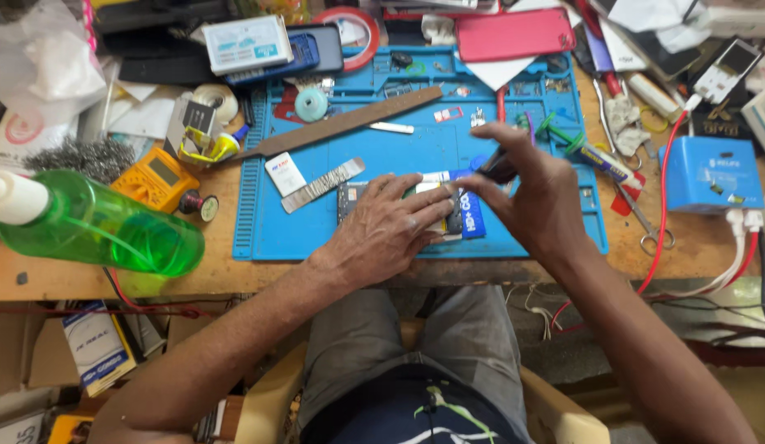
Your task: The person works on a small electronic component, likely a phone battery or circuit board, using tweezers and a pen-like tool to adjust or clean connections. They repeatedly pick up, inspect, and place the component on a blue mat while handling small parts and tools.
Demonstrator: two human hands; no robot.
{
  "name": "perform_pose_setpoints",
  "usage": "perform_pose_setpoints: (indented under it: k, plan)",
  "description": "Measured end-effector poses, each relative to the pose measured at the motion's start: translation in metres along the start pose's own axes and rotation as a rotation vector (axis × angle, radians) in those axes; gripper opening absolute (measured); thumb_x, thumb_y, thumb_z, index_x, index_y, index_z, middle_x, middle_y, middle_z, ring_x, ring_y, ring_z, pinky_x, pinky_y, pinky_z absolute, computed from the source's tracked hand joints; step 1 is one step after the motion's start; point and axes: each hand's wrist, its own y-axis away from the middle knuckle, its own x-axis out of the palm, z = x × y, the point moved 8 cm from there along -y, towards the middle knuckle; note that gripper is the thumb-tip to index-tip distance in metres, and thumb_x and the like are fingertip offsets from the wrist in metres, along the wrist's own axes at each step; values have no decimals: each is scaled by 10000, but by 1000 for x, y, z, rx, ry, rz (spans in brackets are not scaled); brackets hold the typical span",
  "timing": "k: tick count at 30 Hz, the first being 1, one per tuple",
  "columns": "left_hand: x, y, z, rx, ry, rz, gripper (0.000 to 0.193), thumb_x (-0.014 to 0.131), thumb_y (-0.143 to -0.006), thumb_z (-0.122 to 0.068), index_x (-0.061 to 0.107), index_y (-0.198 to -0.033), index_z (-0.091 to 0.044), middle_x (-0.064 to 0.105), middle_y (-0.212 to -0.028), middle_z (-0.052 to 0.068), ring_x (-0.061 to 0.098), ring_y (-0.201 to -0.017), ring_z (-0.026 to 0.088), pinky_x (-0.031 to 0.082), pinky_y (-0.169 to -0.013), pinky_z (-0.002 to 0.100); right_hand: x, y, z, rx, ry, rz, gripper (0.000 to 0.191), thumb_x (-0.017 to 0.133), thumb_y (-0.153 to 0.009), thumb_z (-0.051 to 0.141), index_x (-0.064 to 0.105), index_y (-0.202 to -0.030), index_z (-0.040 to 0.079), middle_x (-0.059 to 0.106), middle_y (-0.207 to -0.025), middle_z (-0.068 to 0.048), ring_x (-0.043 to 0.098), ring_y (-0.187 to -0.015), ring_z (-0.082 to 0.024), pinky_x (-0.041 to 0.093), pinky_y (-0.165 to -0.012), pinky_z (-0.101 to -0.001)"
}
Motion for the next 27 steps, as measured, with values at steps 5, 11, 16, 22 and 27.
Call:
perform_pose_setpoints:
  k: [5,11,16,22,27]
  plan:
    - [1,2,-1,-16,33,7,434,705,-921,-265,639,-1326,-127,579,-1463,32,513,-1325,332,401,-1074,514,1,0,6,-50,-80,41,552,837,-884,88,569,-1362,156,768,-916,-114,767,-828,-205,614,-711,-345]
    - [1,1,0,-27,17,11,429,705,-924,-275,651,-1325,-129,582,-1457,25,513,-1324,322,400,-1085,513,1,1,-5,-37,-59,33,586,809,-878,106,534,-1393,145,762,-887,-117,761,-822,-183,598,-686,-322]
    - [4,1,2,-18,7,12,427,699,-929,-286,651,-1319,-120,584,-1454,30,512,-1319,325,399,-1078,518,6,9,-5,-120,-174,88,536,752,-947,59,520,-1426,126,764,-1015,-147,757,-934,-202,622,-756,-336]
    - [3,1,-1,-23,7,27,430,696,-929,-284,654,-1325,-122,586,-1461,35,516,-1320,325,402,-1081,512,2,13,4,-114,-23,54,604,802,-868,58,563,-1416,142,754,-1031,-166,756,-859,-223,605,-709,-344]
    - [-2,-1,0,-17,30,7,449,682,-931,-302,646,-1337,-113,587,-1470,31,521,-1332,329,395,-1085,517,1,8,-6,9,-89,-29,583,828,-853,91,556,-1363,159,755,-875,-118,775,-769,-190,613,-668,-321]
